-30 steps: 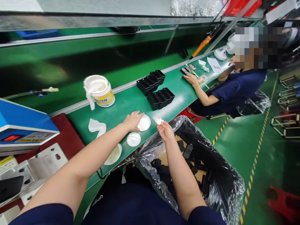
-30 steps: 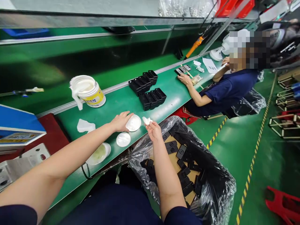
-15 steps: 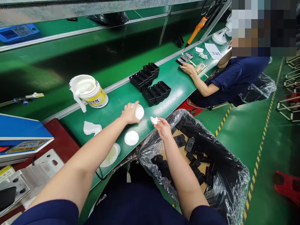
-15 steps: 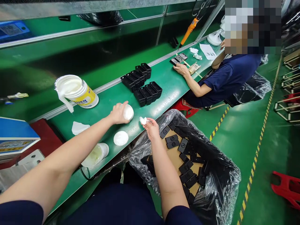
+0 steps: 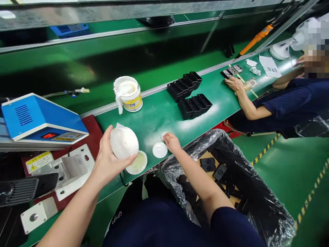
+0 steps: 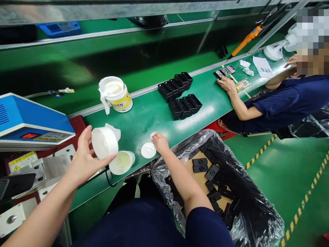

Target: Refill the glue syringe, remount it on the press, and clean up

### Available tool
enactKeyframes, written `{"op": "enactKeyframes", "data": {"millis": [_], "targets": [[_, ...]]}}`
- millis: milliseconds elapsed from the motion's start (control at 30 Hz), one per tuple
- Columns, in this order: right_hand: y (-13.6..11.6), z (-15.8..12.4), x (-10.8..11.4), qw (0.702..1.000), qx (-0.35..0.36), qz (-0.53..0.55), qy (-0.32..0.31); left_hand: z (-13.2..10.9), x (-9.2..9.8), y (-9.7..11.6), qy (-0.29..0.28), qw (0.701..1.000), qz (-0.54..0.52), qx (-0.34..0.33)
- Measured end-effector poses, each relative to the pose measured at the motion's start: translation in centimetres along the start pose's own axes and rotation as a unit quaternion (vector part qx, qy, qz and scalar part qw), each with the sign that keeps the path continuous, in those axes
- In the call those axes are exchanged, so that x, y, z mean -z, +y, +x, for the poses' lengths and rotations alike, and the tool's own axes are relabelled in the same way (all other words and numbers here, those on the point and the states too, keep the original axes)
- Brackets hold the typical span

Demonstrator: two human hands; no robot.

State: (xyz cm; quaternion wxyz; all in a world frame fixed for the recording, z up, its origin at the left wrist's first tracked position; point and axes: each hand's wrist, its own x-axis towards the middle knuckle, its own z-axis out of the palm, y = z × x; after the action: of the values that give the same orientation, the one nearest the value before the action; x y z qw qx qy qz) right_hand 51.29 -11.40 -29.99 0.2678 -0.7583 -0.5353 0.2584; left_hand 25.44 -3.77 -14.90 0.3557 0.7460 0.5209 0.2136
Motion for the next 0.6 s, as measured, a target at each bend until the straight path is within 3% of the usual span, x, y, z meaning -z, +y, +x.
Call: {"op": "enactKeyframes", "data": {"millis": [167, 333, 400, 467, 600], "targets": [[-1.7, 5.3, 0.1, 0.990, 0.051, -0.126, -0.039, -1.5, 0.2, 0.2, -0.016, 0.999, -0.033, 0.001], [-0.5, 2.5, 2.5, 0.976, 0.034, -0.214, -0.003, -3.1, 1.7, -1.1, 0.031, 0.998, -0.052, 0.029], [-1.1, 2.0, 1.8, 0.971, 0.071, -0.225, -0.028, -3.8, 1.7, -1.1, 0.023, 0.997, -0.056, 0.048], [-2.1, 3.2, 0.3, 0.967, 0.110, -0.227, -0.049, -4.2, 1.6, -0.7, 0.004, 0.997, -0.056, 0.059], [-2.5, 6.9, -0.6, 0.968, 0.105, -0.225, -0.015, -4.4, 1.8, -0.3, -0.004, 0.998, -0.053, 0.037]]}}
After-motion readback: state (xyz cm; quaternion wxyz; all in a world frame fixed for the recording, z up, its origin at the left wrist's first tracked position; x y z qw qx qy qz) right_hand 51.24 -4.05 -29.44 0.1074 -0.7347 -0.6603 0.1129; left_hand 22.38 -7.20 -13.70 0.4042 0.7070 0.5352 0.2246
